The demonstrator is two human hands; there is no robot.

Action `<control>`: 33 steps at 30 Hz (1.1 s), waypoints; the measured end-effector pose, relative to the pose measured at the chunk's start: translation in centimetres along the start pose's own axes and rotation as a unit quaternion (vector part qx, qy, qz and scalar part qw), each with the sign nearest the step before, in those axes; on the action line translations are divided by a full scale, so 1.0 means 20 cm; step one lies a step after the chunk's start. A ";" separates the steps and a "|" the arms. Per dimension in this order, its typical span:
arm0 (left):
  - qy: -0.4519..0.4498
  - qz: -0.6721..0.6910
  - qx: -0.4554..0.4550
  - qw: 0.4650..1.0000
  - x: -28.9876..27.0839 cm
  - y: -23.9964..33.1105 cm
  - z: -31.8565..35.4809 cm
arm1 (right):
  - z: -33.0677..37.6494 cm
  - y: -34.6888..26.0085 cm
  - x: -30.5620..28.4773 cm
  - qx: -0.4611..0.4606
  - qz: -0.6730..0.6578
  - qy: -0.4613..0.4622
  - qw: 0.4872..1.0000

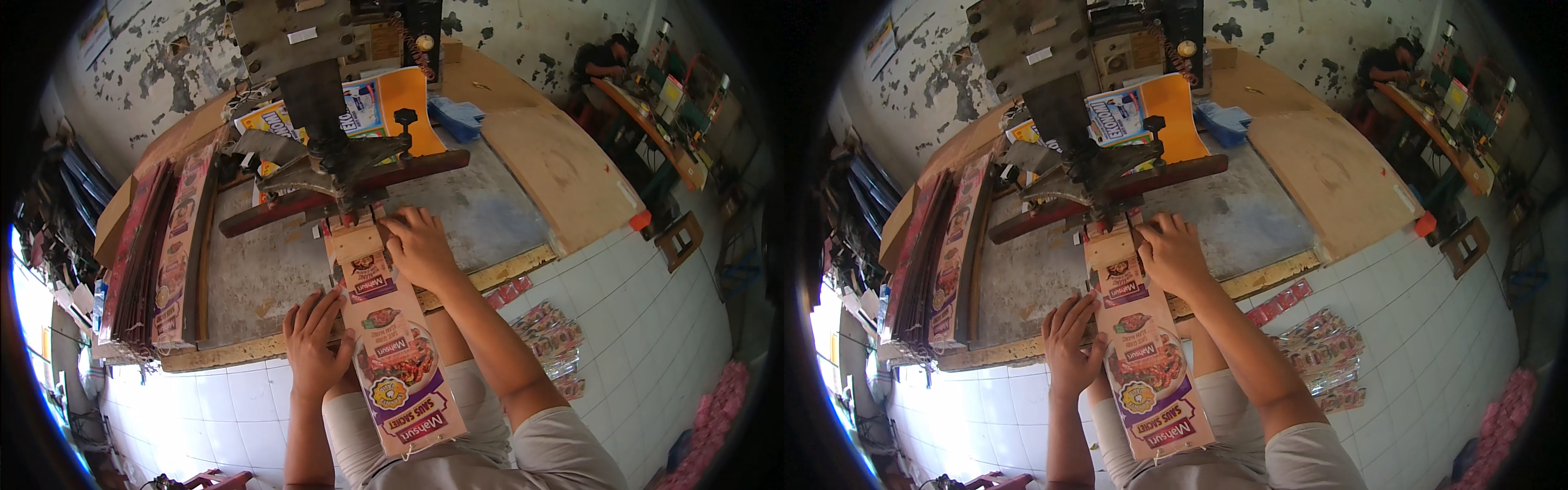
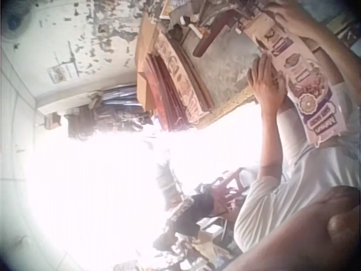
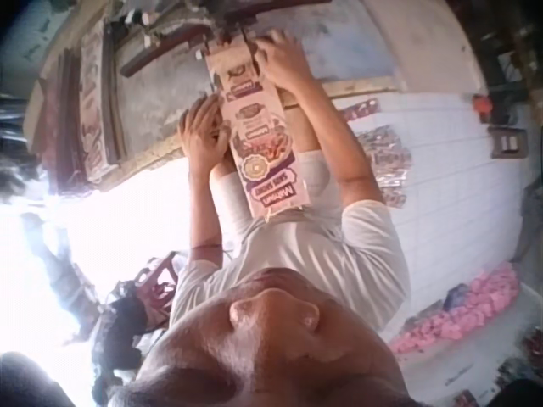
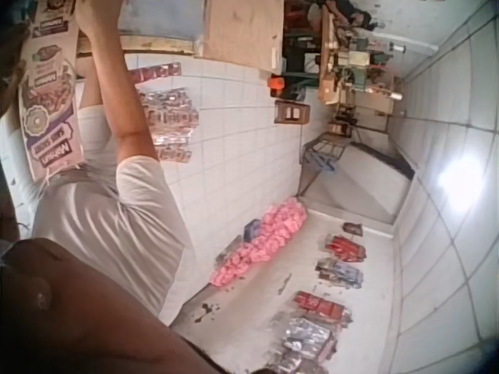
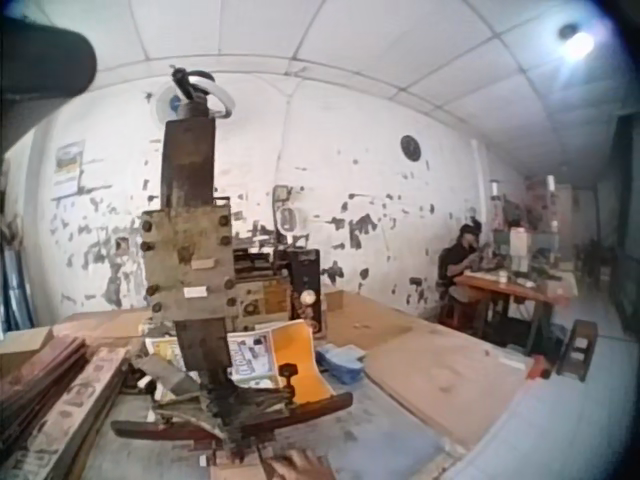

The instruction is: The person aligns a long cardboard product sleeve under a manual press, uses a wooden block to apply pressure to a section of the sleeve, and then slides the sleeve forward to repeat the process on the next section.

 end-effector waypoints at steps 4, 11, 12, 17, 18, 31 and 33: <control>0.000 -0.002 0.000 1.000 0.00 0.00 0.00 | 0.00 -0.03 0.00 0.002 0.023 -0.024 0.999; 0.003 -0.007 0.004 1.000 0.02 -0.02 0.01 | 0.00 -0.04 0.01 -0.003 0.038 -0.025 0.999; 0.003 -0.007 0.006 1.000 0.02 -0.02 0.01 | 0.00 -0.04 0.01 -0.003 0.041 -0.027 0.999; 0.005 -0.005 0.009 1.000 0.02 -0.01 0.00 | 0.01 -0.02 0.02 0.002 0.036 -0.040 0.999; 0.006 -0.003 0.010 1.000 0.02 -0.01 0.00 | 0.01 -0.01 0.01 -0.004 0.034 -0.024 0.999; 0.010 0.008 0.021 1.000 -0.01 -0.01 0.04 | -0.03 -0.17 -0.12 -0.067 -0.212 -0.038 0.974; 0.013 0.007 0.023 1.000 0.00 -0.01 0.04 | -0.03 -0.15 -0.11 -0.078 -0.216 -0.041 0.972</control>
Point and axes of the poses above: each hand's wrist, its own z-axis away from the middle knuckle, its own x-axis out of the palm, y = z × x, the point moved 8 cm from there along -z, towards the middle knuckle
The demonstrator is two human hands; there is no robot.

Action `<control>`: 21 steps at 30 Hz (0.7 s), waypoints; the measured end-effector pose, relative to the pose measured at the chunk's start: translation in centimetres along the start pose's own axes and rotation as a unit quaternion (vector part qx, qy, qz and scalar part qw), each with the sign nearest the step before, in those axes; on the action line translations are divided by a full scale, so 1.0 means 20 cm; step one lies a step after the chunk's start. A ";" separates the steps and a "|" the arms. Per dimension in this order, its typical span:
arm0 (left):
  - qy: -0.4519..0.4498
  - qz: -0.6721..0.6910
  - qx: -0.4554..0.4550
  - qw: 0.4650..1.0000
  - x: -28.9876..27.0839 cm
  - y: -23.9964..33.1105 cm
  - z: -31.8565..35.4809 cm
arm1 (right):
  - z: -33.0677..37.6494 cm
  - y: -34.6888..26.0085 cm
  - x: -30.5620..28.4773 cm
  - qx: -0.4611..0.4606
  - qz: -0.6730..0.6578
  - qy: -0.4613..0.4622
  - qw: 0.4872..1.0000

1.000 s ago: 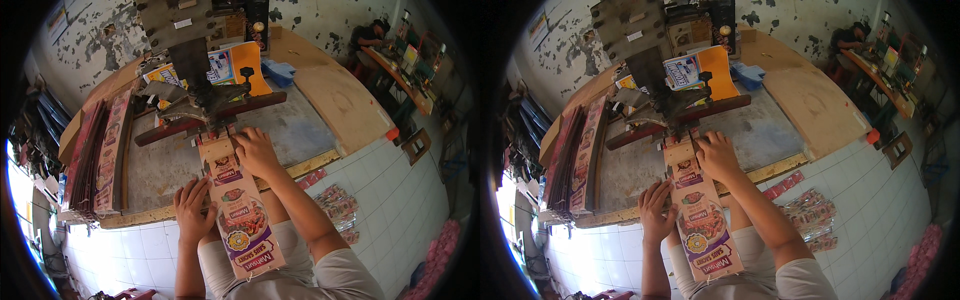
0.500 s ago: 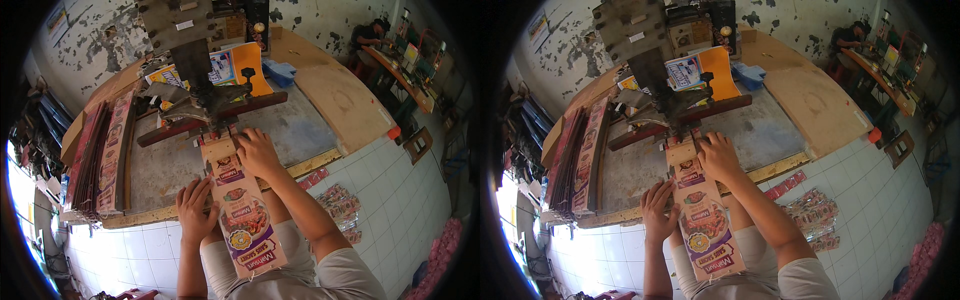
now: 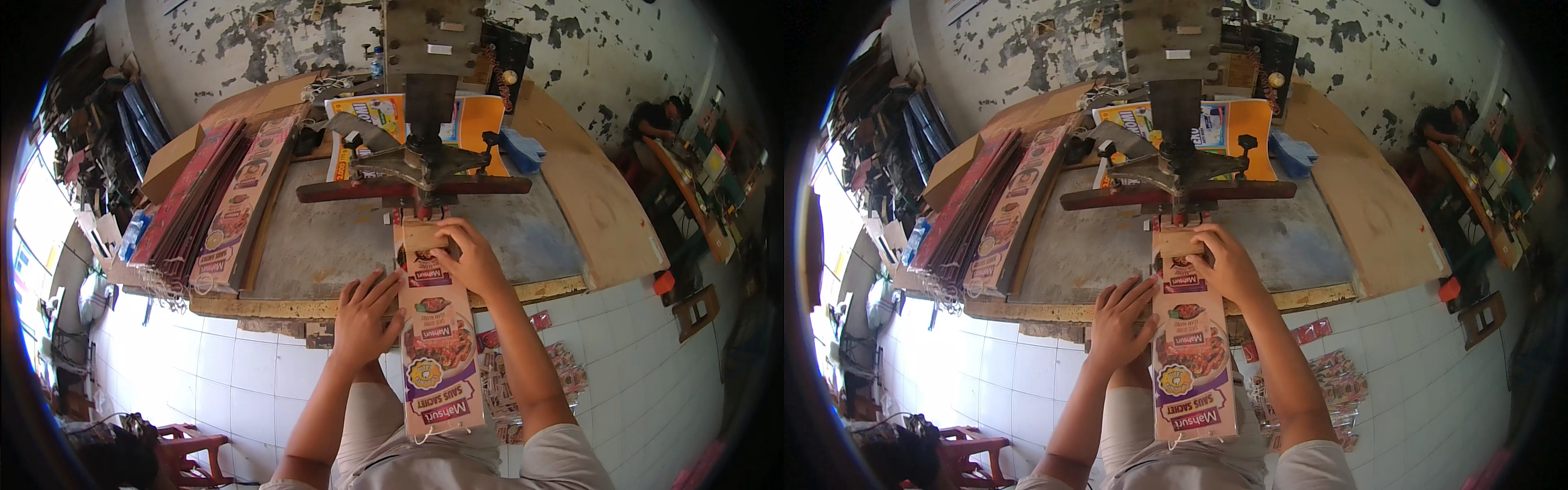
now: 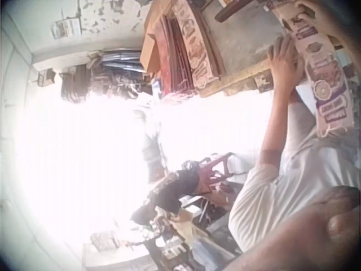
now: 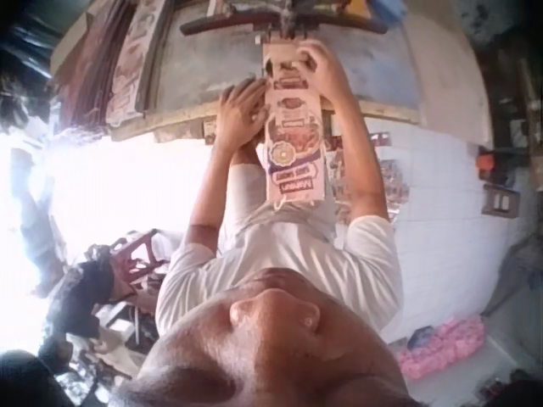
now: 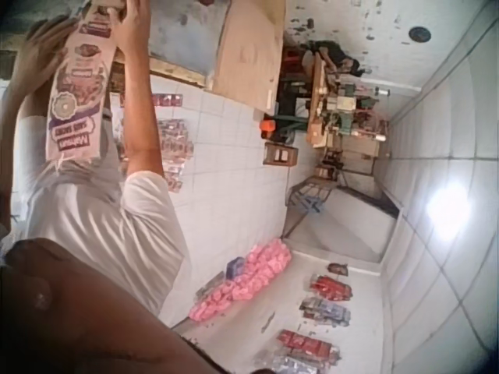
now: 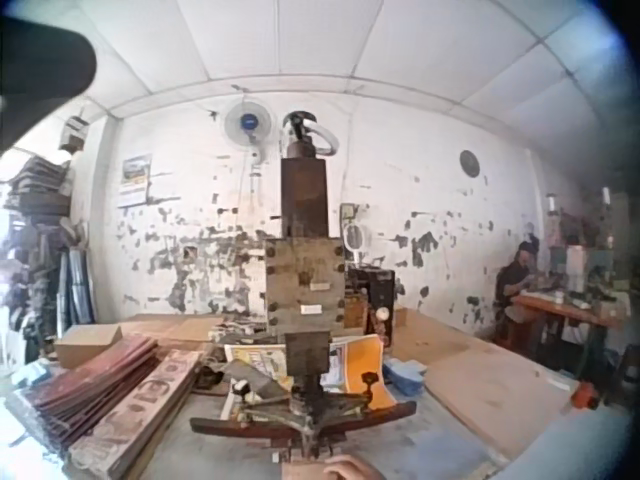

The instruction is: The person aligns a long cardboard product sleeve under a manual press, uses a wooden block to apply pressure to a section of the sleeve, and then slides the sleeve forward to repeat the process on the next section.

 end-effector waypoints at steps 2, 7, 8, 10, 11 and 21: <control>0.007 0.002 0.004 1.000 0.00 -0.01 0.01 | 0.00 -0.01 -0.01 -0.010 -0.008 -0.011 1.000; 0.052 0.003 -0.025 0.998 0.01 -0.05 0.13 | 0.21 -0.19 -0.08 -0.013 -0.029 -0.047 0.998; 0.063 0.001 -0.030 0.998 0.02 -0.07 0.18 | 0.28 -0.24 -0.13 -0.011 -0.032 -0.051 0.998; 0.066 -0.056 -0.043 0.995 0.06 -0.10 0.28 | 0.40 -0.31 -0.24 0.017 -0.021 -0.037 0.999; 0.066 -0.083 -0.047 0.993 0.09 -0.11 0.33 | 0.47 -0.30 -0.30 0.033 -0.013 -0.027 0.999; 0.156 -0.126 -0.040 0.979 0.29 -0.19 0.46 | 0.93 0.13 -0.86 0.195 0.204 0.211 0.936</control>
Point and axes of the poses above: each hand's wrist, its own z-axis away from the middle knuckle, its own x-axis out of the palm, y = z × x, the point moved 8 cm from there along -z, towards the middle knuckle
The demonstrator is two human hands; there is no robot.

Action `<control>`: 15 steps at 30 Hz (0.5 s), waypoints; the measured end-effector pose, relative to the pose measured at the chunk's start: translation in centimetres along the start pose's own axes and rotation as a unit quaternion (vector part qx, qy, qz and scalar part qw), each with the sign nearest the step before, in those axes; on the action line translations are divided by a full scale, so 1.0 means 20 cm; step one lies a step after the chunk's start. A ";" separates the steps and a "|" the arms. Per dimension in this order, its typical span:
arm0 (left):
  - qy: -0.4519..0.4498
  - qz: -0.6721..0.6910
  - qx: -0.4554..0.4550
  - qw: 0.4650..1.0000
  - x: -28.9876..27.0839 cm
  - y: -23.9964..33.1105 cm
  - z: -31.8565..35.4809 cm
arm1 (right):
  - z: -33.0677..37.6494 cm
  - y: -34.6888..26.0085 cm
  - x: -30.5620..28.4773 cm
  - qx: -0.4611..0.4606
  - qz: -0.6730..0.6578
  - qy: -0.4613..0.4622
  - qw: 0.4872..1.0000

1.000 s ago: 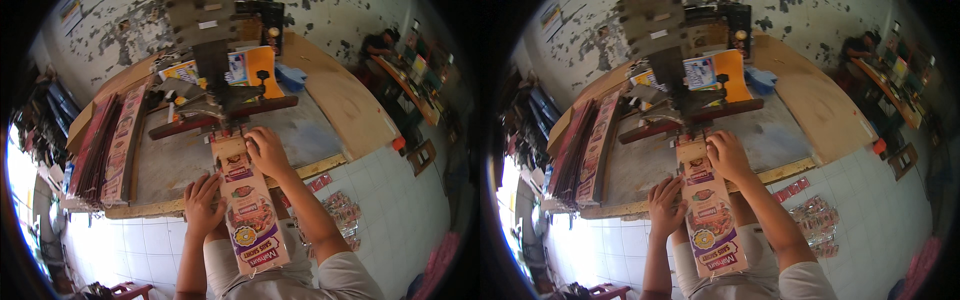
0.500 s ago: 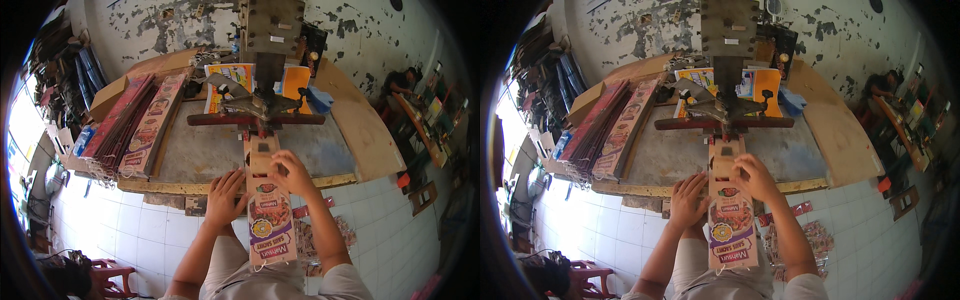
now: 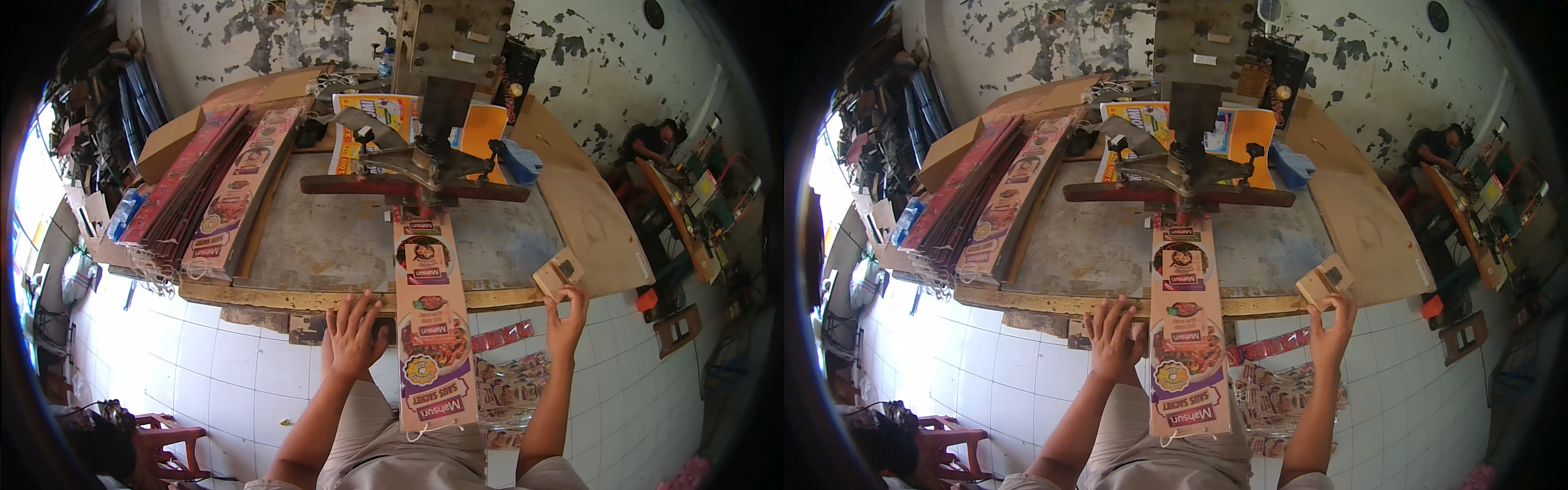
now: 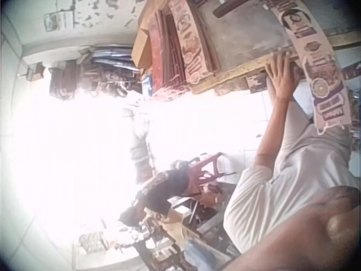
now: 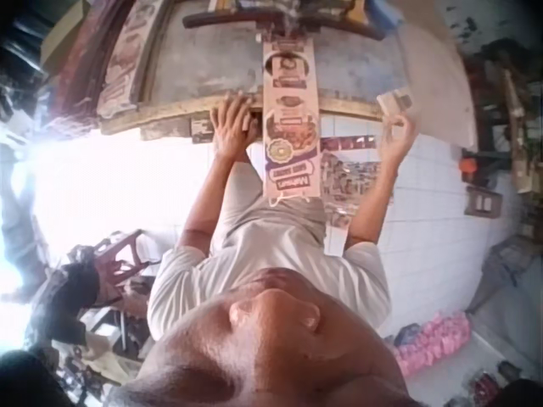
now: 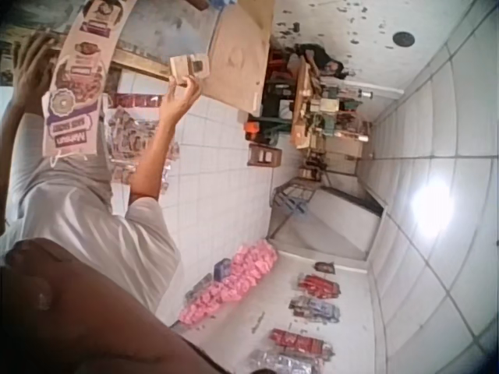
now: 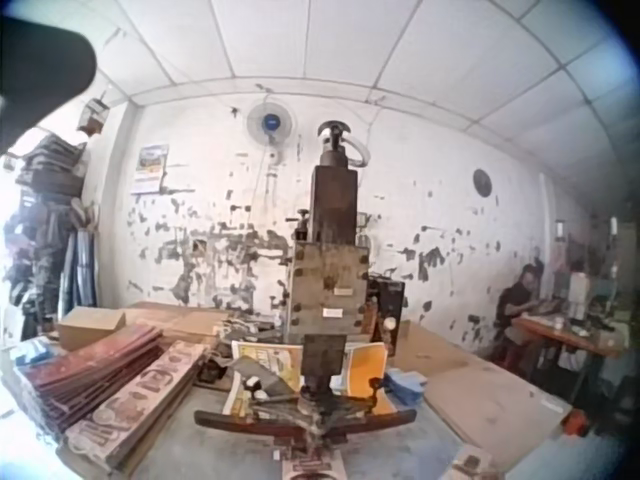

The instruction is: The person aligns a long cardboard product sleeve under a manual press, uses a wooden block to apply pressure to a section of the sleeve, and then slides the sleeve forward to repeat the process on the next section.

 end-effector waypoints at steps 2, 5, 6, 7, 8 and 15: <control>0.006 0.001 0.011 1.000 -0.01 0.02 -0.02 | 0.00 0.06 0.00 0.008 -0.006 -0.001 1.000; 0.007 -0.008 0.017 1.000 -0.02 0.02 -0.02 | 0.02 0.09 0.02 0.004 0.019 0.009 1.000; 0.006 -0.009 0.017 1.000 -0.02 0.02 -0.01 | 0.02 0.09 0.03 0.000 0.033 0.014 0.999; 0.005 -0.010 0.018 1.000 -0.02 0.02 -0.01 | 0.04 0.05 0.03 -0.011 0.067 0.037 0.997; 0.004 -0.012 0.019 1.000 -0.02 0.02 -0.01 | 0.06 -0.03 0.04 -0.022 0.101 0.060 0.993; 0.025 -0.014 0.006 1.000 0.01 -0.01 0.01 | 0.33 -0.34 0.38 -0.160 0.009 -0.056 0.986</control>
Point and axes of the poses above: each hand's wrist, its own z-axis away from the middle knuckle, its own x-axis out of the palm, y = z × x, the point moved 8 cm from there along -z, towards the middle knuckle
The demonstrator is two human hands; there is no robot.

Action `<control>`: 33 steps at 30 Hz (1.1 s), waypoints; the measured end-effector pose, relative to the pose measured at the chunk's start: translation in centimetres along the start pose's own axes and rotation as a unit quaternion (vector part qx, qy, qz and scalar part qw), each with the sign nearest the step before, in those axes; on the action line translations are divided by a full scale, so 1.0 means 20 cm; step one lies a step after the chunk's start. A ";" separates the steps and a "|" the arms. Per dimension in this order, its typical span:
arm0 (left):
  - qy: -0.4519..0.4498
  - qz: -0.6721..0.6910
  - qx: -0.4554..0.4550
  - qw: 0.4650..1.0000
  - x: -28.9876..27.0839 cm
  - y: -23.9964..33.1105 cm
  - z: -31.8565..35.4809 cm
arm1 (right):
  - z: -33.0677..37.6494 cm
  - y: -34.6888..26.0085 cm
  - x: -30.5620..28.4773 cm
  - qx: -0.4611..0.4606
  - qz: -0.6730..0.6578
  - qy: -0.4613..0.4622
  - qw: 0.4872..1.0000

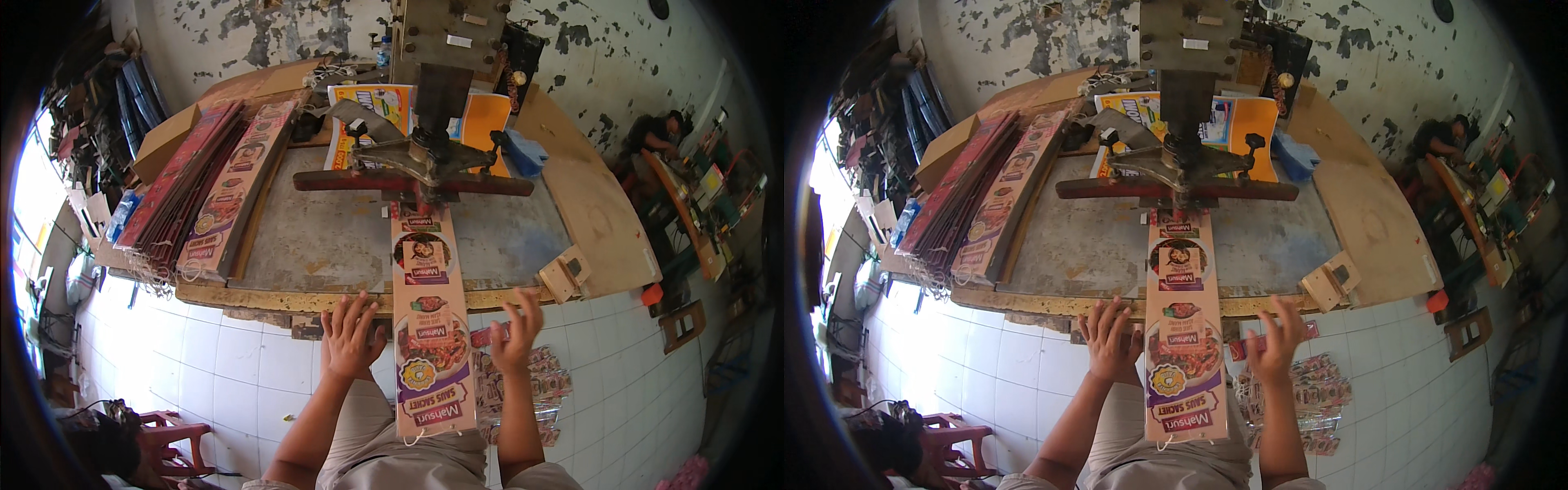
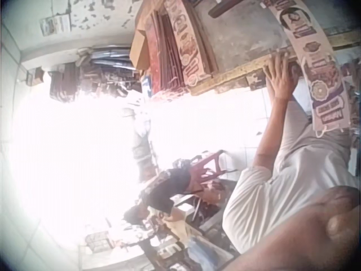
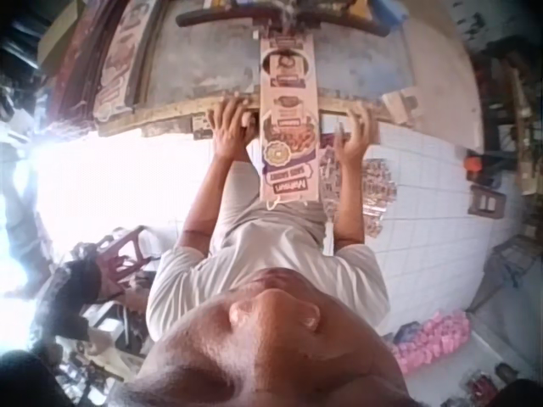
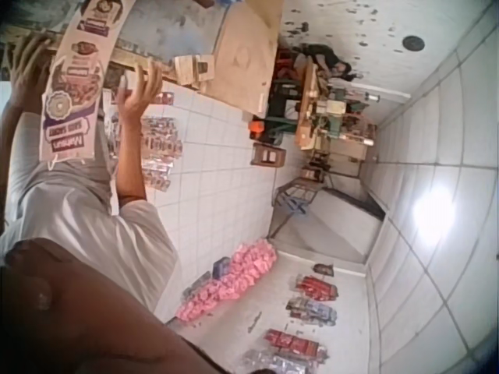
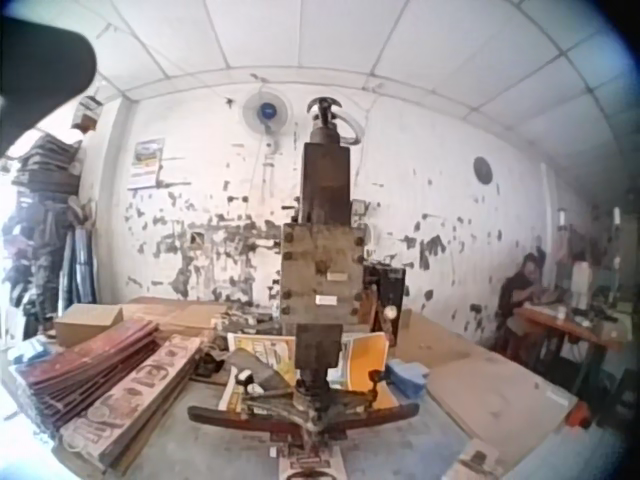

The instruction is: The person aligns a long cardboard product sleeve under a manual press, uses a wooden block to apply pressure to a section of the sleeve, and then slides the sleeve forward to repeat the process on the next section.

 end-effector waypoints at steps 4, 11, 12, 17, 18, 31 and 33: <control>-0.002 -0.002 0.010 1.000 0.00 0.01 0.00 | 0.05 -0.06 0.19 0.022 -0.023 -0.034 0.999; 0.010 -0.012 0.017 1.000 0.00 0.02 0.01 | 0.09 -0.07 0.27 0.031 -0.041 0.037 0.998; 0.014 -0.012 0.016 1.000 0.01 0.02 0.01 | 0.10 -0.06 0.28 0.031 -0.042 0.040 0.998; 0.021 -0.007 0.011 1.000 0.02 0.02 0.01 | 0.13 -0.02 0.34 0.002 -0.016 0.082 0.996; 0.022 -0.005 0.012 1.000 0.02 0.03 0.01 | 0.14 -0.01 0.34 -0.004 -0.006 0.091 0.996; 0.021 -0.002 0.012 1.000 0.00 0.03 0.00 | 0.15 -0.02 0.36 0.005 -0.001 0.103 0.995; 0.014 0.001 0.009 1.000 0.01 0.03 0.00 | 0.15 -0.02 0.36 0.007 0.001 0.094 0.996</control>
Point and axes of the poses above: each hand's wrist, its own z-axis away from the middle knuckle, its own x-axis out of the palm, y = z × x, the point moved 8 cm from there along -z, towards the middle knuckle
